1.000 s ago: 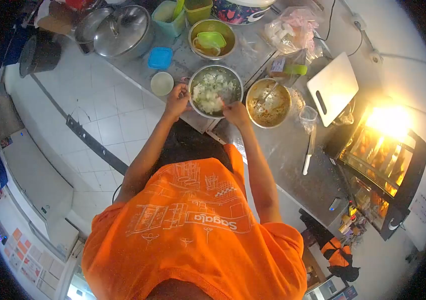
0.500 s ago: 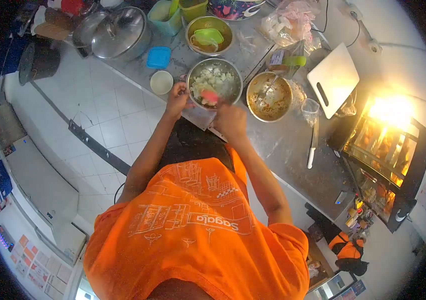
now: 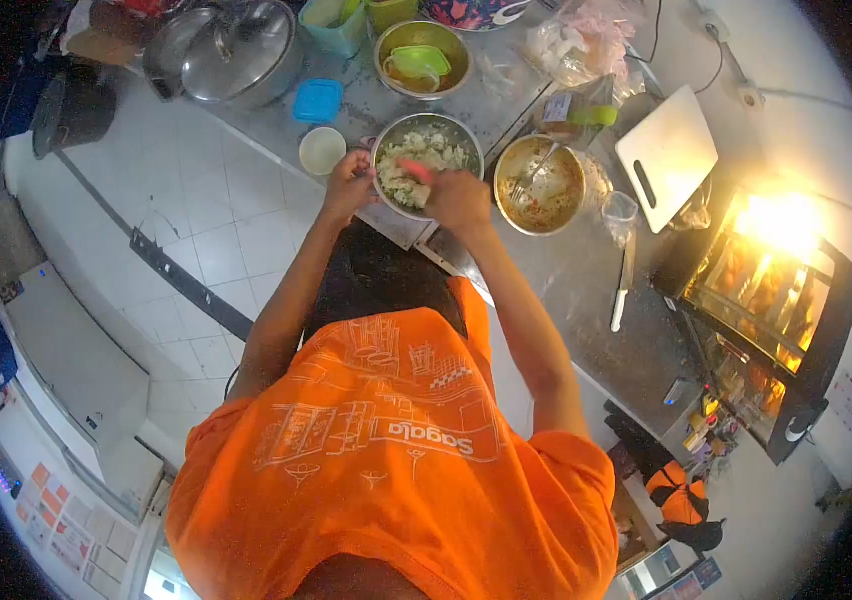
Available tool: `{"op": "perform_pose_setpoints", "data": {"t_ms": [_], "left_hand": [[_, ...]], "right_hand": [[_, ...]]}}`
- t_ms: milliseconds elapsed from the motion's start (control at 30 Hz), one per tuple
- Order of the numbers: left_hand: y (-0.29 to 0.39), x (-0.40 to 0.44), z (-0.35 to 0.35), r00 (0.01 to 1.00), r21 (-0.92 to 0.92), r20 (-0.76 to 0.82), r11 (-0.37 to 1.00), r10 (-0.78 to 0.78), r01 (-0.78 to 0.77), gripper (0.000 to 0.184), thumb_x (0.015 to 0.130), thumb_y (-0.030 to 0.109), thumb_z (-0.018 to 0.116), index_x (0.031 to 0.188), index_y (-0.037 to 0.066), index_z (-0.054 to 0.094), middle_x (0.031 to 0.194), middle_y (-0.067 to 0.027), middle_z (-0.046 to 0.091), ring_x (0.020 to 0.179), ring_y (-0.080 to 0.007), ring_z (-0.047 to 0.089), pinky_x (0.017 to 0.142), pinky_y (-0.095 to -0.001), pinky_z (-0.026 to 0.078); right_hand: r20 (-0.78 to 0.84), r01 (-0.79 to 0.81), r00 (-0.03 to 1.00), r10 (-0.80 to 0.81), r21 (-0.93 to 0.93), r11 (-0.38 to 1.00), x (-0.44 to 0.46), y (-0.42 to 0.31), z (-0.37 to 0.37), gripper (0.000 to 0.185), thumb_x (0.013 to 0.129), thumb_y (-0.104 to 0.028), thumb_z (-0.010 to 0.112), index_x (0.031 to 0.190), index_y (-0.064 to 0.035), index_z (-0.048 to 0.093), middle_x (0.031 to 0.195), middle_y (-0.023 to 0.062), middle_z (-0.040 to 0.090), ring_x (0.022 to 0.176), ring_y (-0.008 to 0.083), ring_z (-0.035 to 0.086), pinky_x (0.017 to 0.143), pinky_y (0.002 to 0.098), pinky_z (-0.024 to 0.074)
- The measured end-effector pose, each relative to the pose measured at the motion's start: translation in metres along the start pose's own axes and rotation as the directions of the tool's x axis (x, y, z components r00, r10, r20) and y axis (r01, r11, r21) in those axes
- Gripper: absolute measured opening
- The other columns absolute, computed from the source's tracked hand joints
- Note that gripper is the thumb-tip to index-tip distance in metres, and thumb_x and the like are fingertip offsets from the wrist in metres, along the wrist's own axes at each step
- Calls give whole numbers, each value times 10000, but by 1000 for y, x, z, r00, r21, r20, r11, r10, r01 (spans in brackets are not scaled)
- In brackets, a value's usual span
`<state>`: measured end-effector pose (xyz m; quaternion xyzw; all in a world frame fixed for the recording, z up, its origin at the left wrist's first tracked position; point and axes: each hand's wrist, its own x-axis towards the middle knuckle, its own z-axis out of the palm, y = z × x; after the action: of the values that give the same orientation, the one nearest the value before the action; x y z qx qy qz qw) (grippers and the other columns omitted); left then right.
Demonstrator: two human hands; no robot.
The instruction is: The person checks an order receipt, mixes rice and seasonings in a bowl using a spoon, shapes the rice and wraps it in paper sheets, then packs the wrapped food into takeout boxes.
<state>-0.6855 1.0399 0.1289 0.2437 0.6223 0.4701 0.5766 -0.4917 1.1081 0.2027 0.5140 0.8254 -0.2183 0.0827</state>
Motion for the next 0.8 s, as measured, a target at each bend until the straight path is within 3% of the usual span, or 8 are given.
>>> {"op": "perform_pose_setpoints", "data": {"t_ms": [33, 67, 200, 300, 400, 467, 567, 800], "left_hand": [[2, -4, 0, 1000, 1, 10, 1000, 1, -1, 146, 900, 77, 573, 1034, 77, 517, 976, -29, 486, 864, -160, 588, 689, -376, 622], [6, -4, -2, 1000, 22, 10, 1000, -14, 14, 142, 900, 86, 578, 1029, 79, 522, 978, -26, 489, 859, -156, 587, 685, -375, 617], [27, -5, -12, 993, 89, 36, 990, -113, 109, 155, 904, 114, 584, 1048, 77, 539, 984, -16, 501, 870, -147, 577, 663, -366, 600], [17, 15, -12, 996, 154, 45, 986, -78, 70, 182, 872, 132, 601, 1035, 62, 564, 923, -39, 573, 836, -160, 607, 605, -350, 598], [30, 15, -13, 997, 156, 1, 985, -80, 79, 183, 865, 96, 584, 1044, 59, 568, 904, -41, 578, 830, -163, 607, 589, -342, 591], [15, 20, -21, 999, 147, -20, 988, -49, 52, 186, 860, 88, 581, 1043, 58, 571, 905, -40, 577, 825, -161, 604, 577, -335, 583], [14, 17, -21, 997, 85, -65, 996, -31, 36, 190, 847, 78, 585, 1036, 56, 580, 899, -37, 573, 811, -153, 597, 552, -321, 564], [-4, 24, -10, 990, 59, -136, 998, 26, -18, 196, 837, 67, 592, 1033, 61, 581, 908, -35, 565, 807, -146, 593, 528, -318, 557]], "right_hand": [[89, 21, 996, -13, -99, 995, 1, -1, 5, 209, 708, -219, 601, 865, -129, 706, 815, 150, 674, 771, 338, 667, 651, 428, 543], [-38, 175, 984, -175, 11, 984, -1, 10, 0, 207, 703, -251, 610, 838, -131, 710, 832, 155, 675, 802, 353, 655, 705, 441, 533], [-99, 116, 988, -120, -39, 992, 32, 34, -45, 201, 696, -256, 609, 818, -134, 712, 821, 162, 676, 831, 350, 647, 738, 450, 520], [31, 200, 980, -198, -91, 976, 73, 44, -44, 194, 688, -262, 609, 812, -164, 722, 804, 162, 669, 811, 347, 642, 718, 451, 516], [211, 506, 857, -470, -168, 846, 68, 10, -45, 218, 693, -221, 608, 861, -146, 725, 796, 160, 671, 738, 347, 651, 649, 441, 523], [226, 506, 861, -455, -299, 809, 25, -5, -50, 355, 721, -148, 588, 1065, -135, 671, 837, 156, 671, 697, 324, 661, 596, 428, 532], [-24, 284, 950, -310, -346, 894, -41, 12, 23, 545, 765, -125, 571, 1304, -102, 497, 953, 125, 656, 700, 293, 674, 554, 445, 542], [31, 103, 995, -99, -168, 980, -32, -5, 12, 401, 771, -125, 551, 1167, -69, 583, 801, 141, 672, 691, 343, 665, 578, 458, 535]]}}
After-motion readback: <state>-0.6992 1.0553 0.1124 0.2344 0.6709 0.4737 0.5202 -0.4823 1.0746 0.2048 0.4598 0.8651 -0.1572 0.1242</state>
